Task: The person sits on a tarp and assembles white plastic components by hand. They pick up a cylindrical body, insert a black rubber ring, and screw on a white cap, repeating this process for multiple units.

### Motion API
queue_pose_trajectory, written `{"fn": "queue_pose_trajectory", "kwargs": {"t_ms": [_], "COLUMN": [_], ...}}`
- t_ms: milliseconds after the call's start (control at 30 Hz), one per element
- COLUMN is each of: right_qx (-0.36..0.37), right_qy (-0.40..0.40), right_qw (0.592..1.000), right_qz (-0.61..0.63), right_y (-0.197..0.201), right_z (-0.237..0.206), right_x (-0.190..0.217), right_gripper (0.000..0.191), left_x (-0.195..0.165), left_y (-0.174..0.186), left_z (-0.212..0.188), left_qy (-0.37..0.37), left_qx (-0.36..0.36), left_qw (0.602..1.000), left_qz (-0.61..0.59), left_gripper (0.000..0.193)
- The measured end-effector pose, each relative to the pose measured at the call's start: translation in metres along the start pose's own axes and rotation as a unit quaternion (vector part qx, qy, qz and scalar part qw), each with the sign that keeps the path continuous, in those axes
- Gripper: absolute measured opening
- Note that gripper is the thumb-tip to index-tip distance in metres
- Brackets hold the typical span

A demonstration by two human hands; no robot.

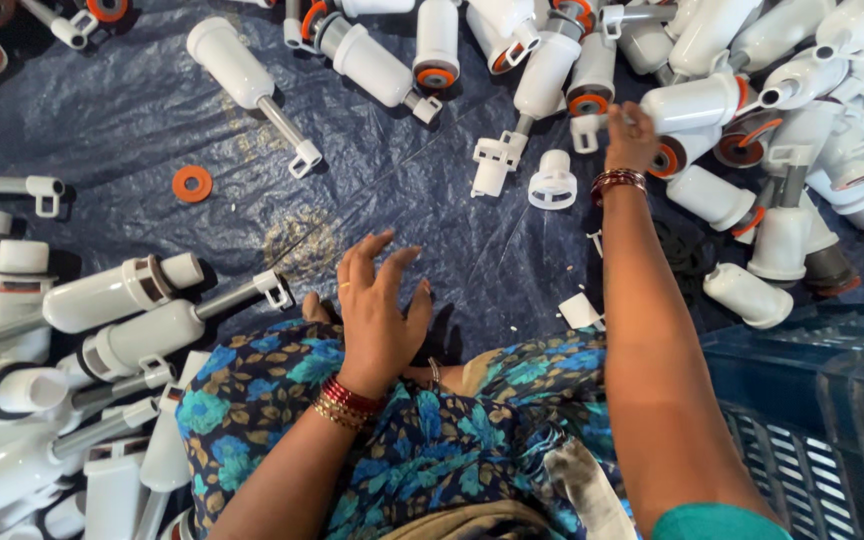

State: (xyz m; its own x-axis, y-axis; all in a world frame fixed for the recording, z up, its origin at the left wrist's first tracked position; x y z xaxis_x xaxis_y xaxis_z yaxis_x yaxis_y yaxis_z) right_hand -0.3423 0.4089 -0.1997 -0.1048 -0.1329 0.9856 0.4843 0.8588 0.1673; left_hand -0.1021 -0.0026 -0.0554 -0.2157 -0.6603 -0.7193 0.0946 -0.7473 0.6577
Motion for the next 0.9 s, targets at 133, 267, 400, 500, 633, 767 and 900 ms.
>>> {"fn": "queue_pose_trajectory", "kwargs": {"t_ms": [133, 267, 400, 500, 633, 767, 900], "right_qx": [-0.061, 0.048, 0.200, 0.259, 0.308, 0.276, 0.255], "right_qy": [0.134, 0.120, 0.086, 0.136, 0.234, 0.351, 0.404], "right_qw": [0.989, 0.989, 0.964, 0.956, 0.919, 0.862, 0.837], "right_qz": [-0.019, 0.076, 0.152, -0.013, -0.072, -0.242, -0.267], "right_y": [0.036, 0.044, 0.022, -0.001, -0.025, -0.026, -0.021], "right_z": [-0.034, -0.100, -0.186, -0.250, -0.307, -0.320, -0.314], "right_x": [0.028, 0.036, 0.043, 0.051, 0.065, 0.089, 0.105], "right_gripper": [0.043, 0.063, 0.061, 0.058, 0.048, 0.043, 0.041], "left_x": [0.003, 0.010, 0.032, 0.034, 0.041, 0.045, 0.038], "left_y": [0.000, -0.004, -0.016, -0.016, -0.006, 0.006, 0.008], "left_z": [-0.003, -0.004, -0.008, -0.012, -0.017, -0.017, -0.015], "left_qy": [0.008, 0.017, 0.069, 0.024, 0.002, 0.001, -0.045], "left_qx": [-0.001, 0.002, 0.049, 0.050, 0.014, 0.034, 0.092], "left_qw": [1.000, 0.992, 0.948, 0.876, 0.859, 0.909, 0.963], "left_qz": [-0.029, -0.127, -0.307, -0.479, -0.512, -0.414, -0.250], "left_gripper": [0.039, 0.042, 0.064, 0.086, 0.098, 0.085, 0.080]}}
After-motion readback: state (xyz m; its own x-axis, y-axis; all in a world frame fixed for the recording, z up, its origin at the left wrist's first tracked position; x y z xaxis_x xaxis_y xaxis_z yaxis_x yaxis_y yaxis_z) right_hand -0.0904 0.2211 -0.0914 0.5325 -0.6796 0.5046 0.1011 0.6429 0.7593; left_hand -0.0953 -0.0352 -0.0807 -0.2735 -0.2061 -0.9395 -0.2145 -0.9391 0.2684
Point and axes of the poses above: each hand's wrist, its own z-axis towards the middle knuckle, its own y-axis out of the back of the hand, x = y × z, the point moved 9 cm from there along z, towards the middle knuckle, and after that the axes turned 9 degrees about x, right-handed, at the moved point
